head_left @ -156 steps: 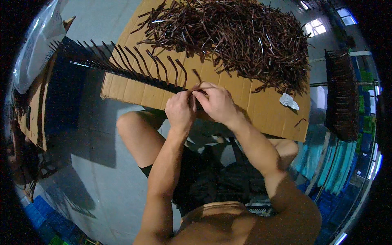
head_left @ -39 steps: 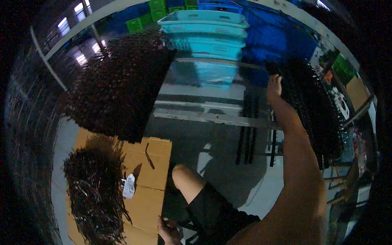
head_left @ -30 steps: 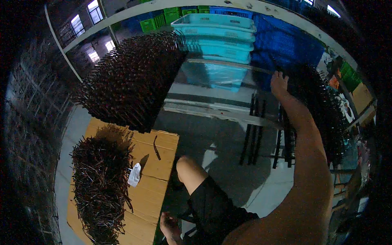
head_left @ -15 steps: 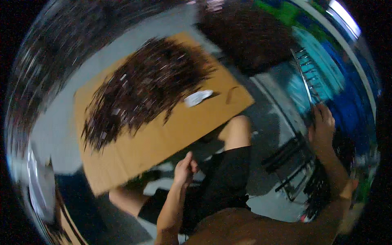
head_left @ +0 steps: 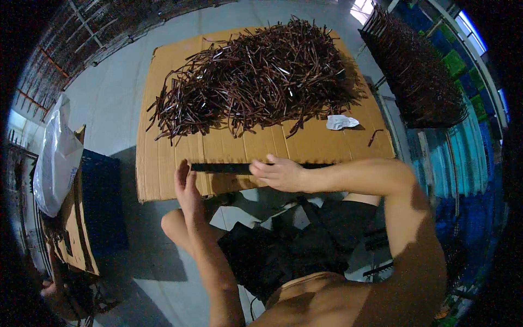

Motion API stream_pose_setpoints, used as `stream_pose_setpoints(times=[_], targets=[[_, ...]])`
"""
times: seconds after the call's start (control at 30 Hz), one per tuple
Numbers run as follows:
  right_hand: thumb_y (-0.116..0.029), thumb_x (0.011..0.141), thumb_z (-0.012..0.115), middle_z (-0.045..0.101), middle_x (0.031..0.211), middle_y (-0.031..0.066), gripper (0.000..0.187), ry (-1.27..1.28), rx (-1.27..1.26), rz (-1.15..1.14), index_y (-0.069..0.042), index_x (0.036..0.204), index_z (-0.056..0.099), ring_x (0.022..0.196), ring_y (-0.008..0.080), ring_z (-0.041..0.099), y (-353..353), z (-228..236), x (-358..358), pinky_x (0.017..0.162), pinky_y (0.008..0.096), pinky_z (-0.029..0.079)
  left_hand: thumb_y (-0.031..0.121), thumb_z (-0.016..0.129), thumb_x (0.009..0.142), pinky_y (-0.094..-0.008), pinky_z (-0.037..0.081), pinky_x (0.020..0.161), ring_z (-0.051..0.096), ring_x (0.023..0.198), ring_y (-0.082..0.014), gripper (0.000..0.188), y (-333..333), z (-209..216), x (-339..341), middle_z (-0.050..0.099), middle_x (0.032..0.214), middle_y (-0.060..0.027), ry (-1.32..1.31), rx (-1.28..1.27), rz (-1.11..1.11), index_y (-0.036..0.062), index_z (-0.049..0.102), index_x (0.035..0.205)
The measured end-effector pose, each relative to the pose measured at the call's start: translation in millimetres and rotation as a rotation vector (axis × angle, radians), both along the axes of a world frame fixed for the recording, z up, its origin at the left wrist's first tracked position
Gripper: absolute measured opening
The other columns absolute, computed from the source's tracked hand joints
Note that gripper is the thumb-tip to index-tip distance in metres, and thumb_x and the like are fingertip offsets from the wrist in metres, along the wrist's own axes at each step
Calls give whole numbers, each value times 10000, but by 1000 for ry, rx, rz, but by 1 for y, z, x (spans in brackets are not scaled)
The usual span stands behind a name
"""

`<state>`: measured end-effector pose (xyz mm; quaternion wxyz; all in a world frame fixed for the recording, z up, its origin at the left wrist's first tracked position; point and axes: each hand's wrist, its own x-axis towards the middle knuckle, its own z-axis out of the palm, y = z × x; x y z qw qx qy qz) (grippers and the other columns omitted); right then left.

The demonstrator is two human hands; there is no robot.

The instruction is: The person sits on the floor and repeatedly picks up thin dark bristles from a pile on a cardboard sheet, inserting them one by one into a black strip. The person occasionally lifts the strip to check alignment and continues adding bristles until the strip is full.

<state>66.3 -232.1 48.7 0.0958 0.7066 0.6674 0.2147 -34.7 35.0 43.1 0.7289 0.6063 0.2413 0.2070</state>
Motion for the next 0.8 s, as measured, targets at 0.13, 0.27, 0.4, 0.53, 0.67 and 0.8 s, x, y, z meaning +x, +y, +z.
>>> stream_pose_setpoints(times=[0.13,0.27,0.4,0.53,0.67,0.8], targets=[[-227,775,576,434,1250,67,319,64,-16,-3,-73,1042,658,1220,245,330,34,-17,15,945,399,317,25,565,891,-301,442,904,570,1027,-202,318,22,-23,-3,605,1100,-127,90,121,125,-17,517,1203],[-200,746,591,485,1146,58,295,185,149,0,-53,994,653,1155,243,389,31,-20,23,957,384,310,66,608,880,-299,473,809,582,943,-180,335,27,-37,10,612,1039,-108,208,217,118,5,528,1200],[-152,809,564,565,1032,93,139,542,261,-332,-45,881,617,1005,254,528,9,17,49,820,374,420,53,611,876,-273,484,734,584,843,-154,310,39,-50,6,618,971,-88,222,296,14,6,552,1177],[-342,876,584,620,685,200,401,1043,344,-1246,52,806,599,649,354,614,-46,15,131,638,461,483,38,610,872,-256,484,715,579,784,-130,313,27,-40,10,631,972,-92,279,126,78,-26,561,1175],[-453,830,652,579,545,102,523,1401,266,-1513,29,633,603,429,172,542,-63,-1,147,425,339,418,40,616,867,-255,485,737,587,811,-135,315,25,-44,15,635,1010,-104,244,255,61,-33,564,1168],[-371,779,736,575,569,72,419,1615,205,-1511,18,676,618,432,129,488,-46,0,150,394,280,353,43,620,864,-258,493,740,594,829,-143,322,29,-51,11,636,1025,-103,256,307,67,-25,564,1173]])
